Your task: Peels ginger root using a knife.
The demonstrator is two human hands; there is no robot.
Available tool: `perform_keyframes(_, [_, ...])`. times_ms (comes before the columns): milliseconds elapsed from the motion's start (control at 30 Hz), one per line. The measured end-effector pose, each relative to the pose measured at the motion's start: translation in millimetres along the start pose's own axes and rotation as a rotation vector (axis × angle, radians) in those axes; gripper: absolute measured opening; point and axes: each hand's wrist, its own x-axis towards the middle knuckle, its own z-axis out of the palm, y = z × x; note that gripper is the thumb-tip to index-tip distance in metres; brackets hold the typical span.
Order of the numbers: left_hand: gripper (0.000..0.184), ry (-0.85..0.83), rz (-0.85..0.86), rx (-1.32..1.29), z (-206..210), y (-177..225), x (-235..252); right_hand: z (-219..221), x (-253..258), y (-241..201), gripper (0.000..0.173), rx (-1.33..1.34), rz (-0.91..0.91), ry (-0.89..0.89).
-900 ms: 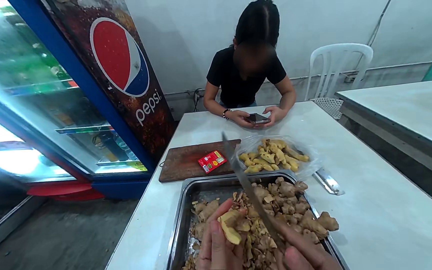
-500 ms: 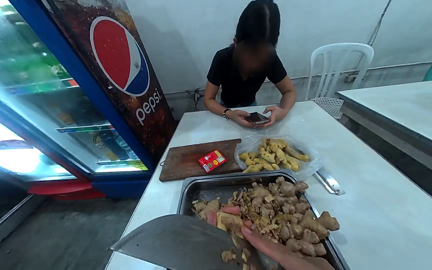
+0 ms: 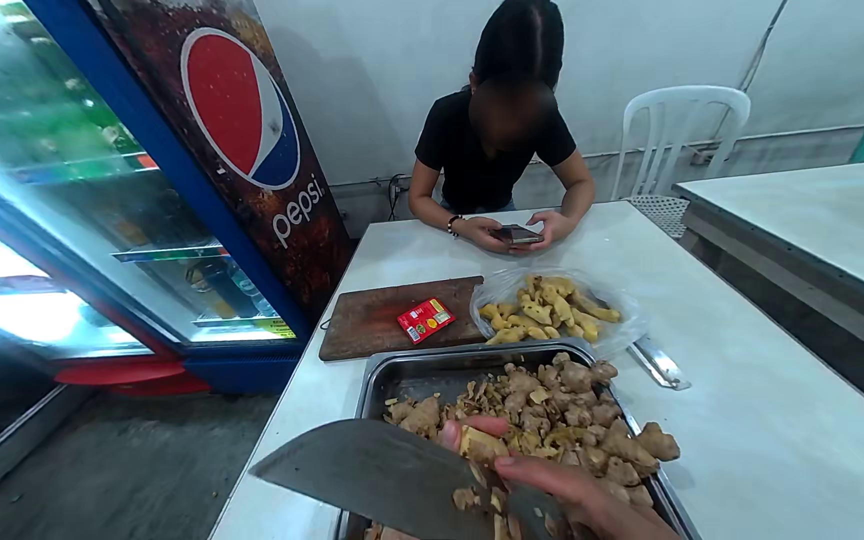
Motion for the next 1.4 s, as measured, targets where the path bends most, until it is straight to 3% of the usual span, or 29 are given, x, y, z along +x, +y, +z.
perform_keyframes(167, [0.042,0.038,0.063,-0.106,2,-11,-2,11,1,5,0.052,0.134,-0.056,0.091])
perform_keyframes(333, [0.044,0.157,0.026,-0.135,14,-7,-2,6,0,-4,0.047,0.407,0.133,0.253])
perform_keyframes(467, [0.038,0.114,0.055,-0.062,9,-10,-4,-1,-2,-6,0.065,0.207,0.21,0.181])
perform_keyframes(567, [0.043,0.121,0.099,-0.035,6,-15,-6,2,-3,-9,0.076,0.035,0.21,0.083])
perform_keyframes(633, [0.045,0.068,0.148,-0.033,0,-19,-6,8,-4,-8,0.078,-0.081,0.174,0.11])
perform_keyframes(900, [0.046,0.103,0.297,0.122,3,-15,-6,6,-4,-7,0.065,-0.188,0.092,0.063])
perform_keyframes(1067, [0.04,0.227,0.277,0.106,13,-15,-11,12,-7,5,0.062,-0.243,0.045,0.173])
perform_keyframes(1233, [0.048,0.253,0.266,0.171,18,-20,-15,11,-1,-2,0.058,-0.164,0.087,0.132])
perform_keyframes(1400, [0.04,0.254,0.297,0.165,19,-25,-16,12,0,1,0.054,-0.05,0.072,0.177])
